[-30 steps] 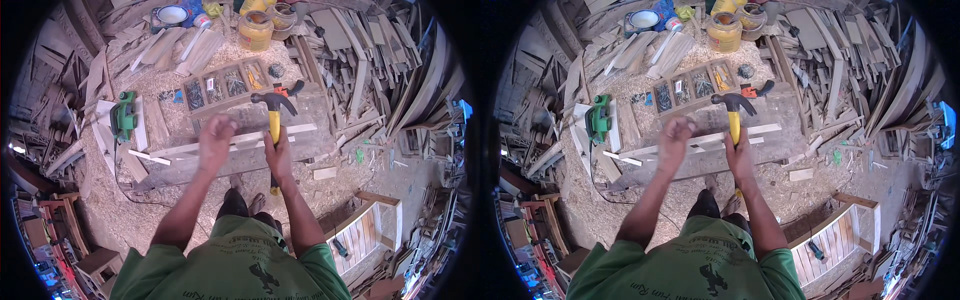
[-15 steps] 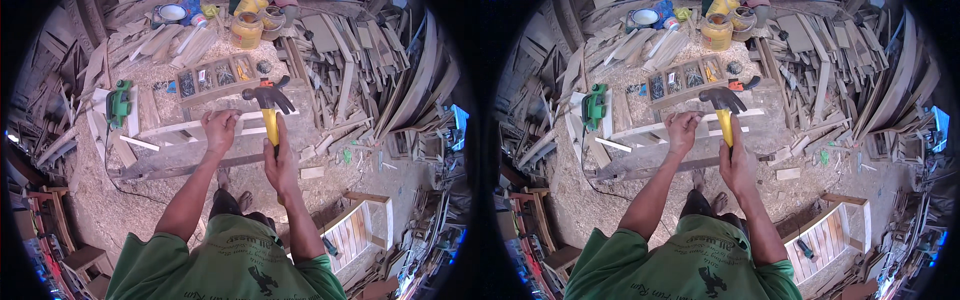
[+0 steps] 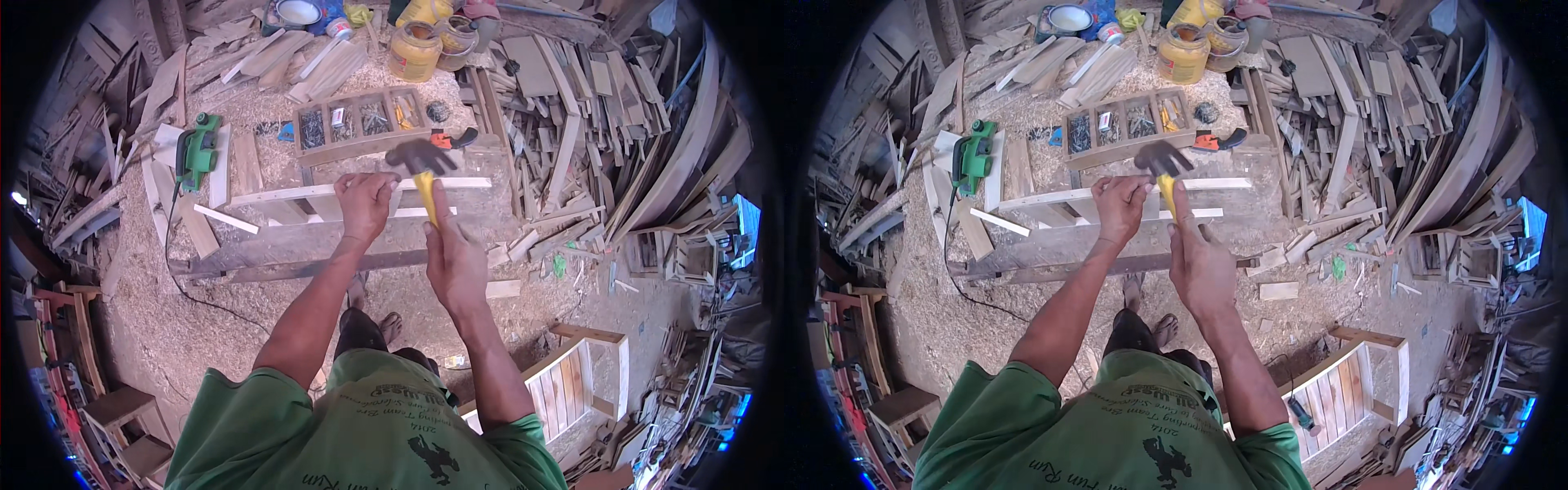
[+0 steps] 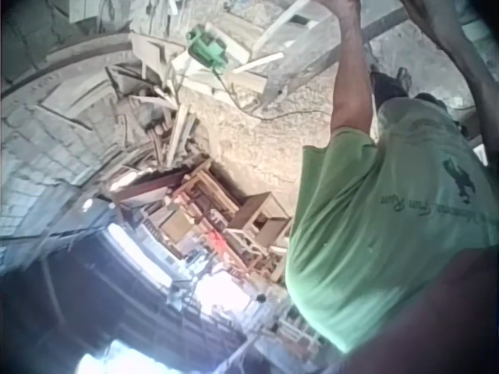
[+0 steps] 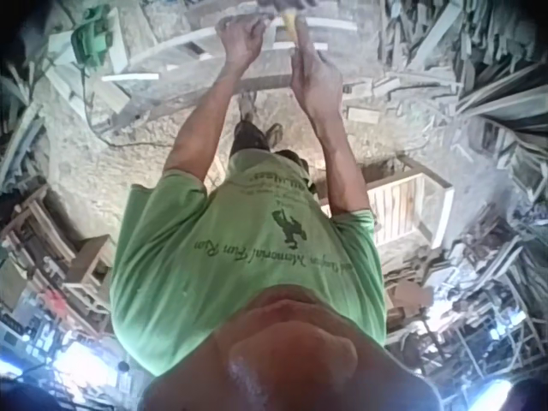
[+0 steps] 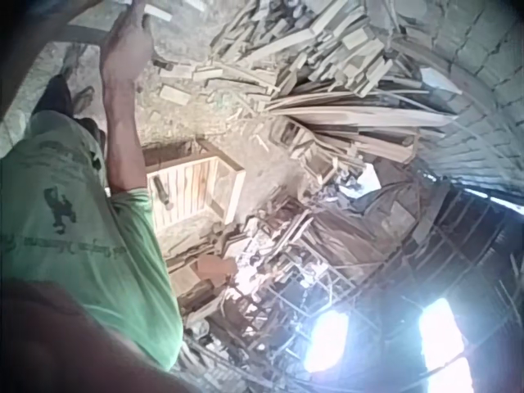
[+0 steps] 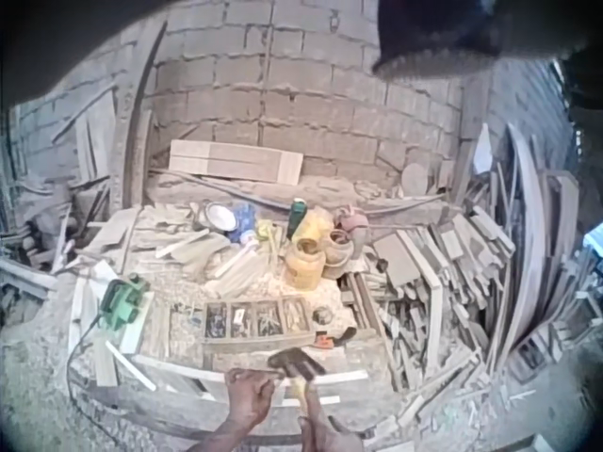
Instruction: The person assembles a wooden frame by hand, using a hammer to drive nails into the joints. They repeatedly align the wooden pieces, mark positions with a pencil, and secure the structure with nails.
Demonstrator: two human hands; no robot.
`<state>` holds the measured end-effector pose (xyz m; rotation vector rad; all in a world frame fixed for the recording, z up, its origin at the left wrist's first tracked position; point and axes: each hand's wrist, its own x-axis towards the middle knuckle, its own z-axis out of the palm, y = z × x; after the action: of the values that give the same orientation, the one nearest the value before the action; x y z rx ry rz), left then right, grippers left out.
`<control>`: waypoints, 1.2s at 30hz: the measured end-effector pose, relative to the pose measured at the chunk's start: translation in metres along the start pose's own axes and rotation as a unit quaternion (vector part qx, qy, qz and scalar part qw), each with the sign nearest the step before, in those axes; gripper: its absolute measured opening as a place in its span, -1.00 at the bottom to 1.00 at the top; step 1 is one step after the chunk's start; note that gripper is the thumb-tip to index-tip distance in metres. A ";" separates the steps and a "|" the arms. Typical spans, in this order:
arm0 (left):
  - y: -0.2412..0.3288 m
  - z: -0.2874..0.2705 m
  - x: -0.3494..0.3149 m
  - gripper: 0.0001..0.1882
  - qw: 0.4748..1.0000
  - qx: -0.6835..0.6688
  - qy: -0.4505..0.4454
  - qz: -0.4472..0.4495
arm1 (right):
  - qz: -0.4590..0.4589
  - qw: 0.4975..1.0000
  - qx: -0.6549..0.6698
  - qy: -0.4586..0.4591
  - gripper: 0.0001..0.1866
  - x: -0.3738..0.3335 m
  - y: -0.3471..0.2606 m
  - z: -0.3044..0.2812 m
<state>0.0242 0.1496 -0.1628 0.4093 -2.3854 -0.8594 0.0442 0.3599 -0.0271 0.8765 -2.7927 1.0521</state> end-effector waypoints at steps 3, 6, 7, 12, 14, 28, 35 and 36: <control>0.003 -0.001 -0.003 -0.86 1.000 -0.016 -0.007 0.000 | -0.033 0.996 0.012 0.080 -0.30 -0.005 0.003 0.009; 0.001 -0.001 -0.003 -0.84 1.000 -0.005 -0.022 -0.007 | 0.007 0.996 -0.071 -0.049 -0.27 0.004 0.012 0.008; 0.001 -0.003 -0.004 -0.81 0.999 0.001 -0.038 -0.009 | -0.007 0.998 -0.048 -0.026 -0.26 0.001 0.017 0.008; 0.002 -0.012 0.003 -0.62 0.991 0.105 0.017 0.086 | 0.008 0.997 0.057 0.047 -0.21 -0.010 0.017 -0.001; 0.000 -0.013 0.000 -0.57 0.983 0.169 0.004 0.078 | 0.030 0.996 0.067 0.051 -0.25 -0.010 0.008 -0.013; -0.002 -0.013 -0.004 -0.57 0.984 0.144 0.017 0.104 | 0.049 0.998 0.032 0.024 -0.23 -0.008 0.036 0.026; -0.005 -0.011 -0.003 -0.52 0.981 0.140 0.038 0.130 | 0.019 0.997 0.069 0.002 -0.29 -0.003 0.021 0.004; -0.006 -0.012 -0.005 -0.53 0.980 0.137 0.044 0.135 | 0.013 0.996 0.086 0.013 -0.30 -0.001 0.003 -0.010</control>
<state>0.0356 0.1414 -0.1609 0.2148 -2.4105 -0.3850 0.0419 0.3683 -0.0215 0.8366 -2.7316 1.3145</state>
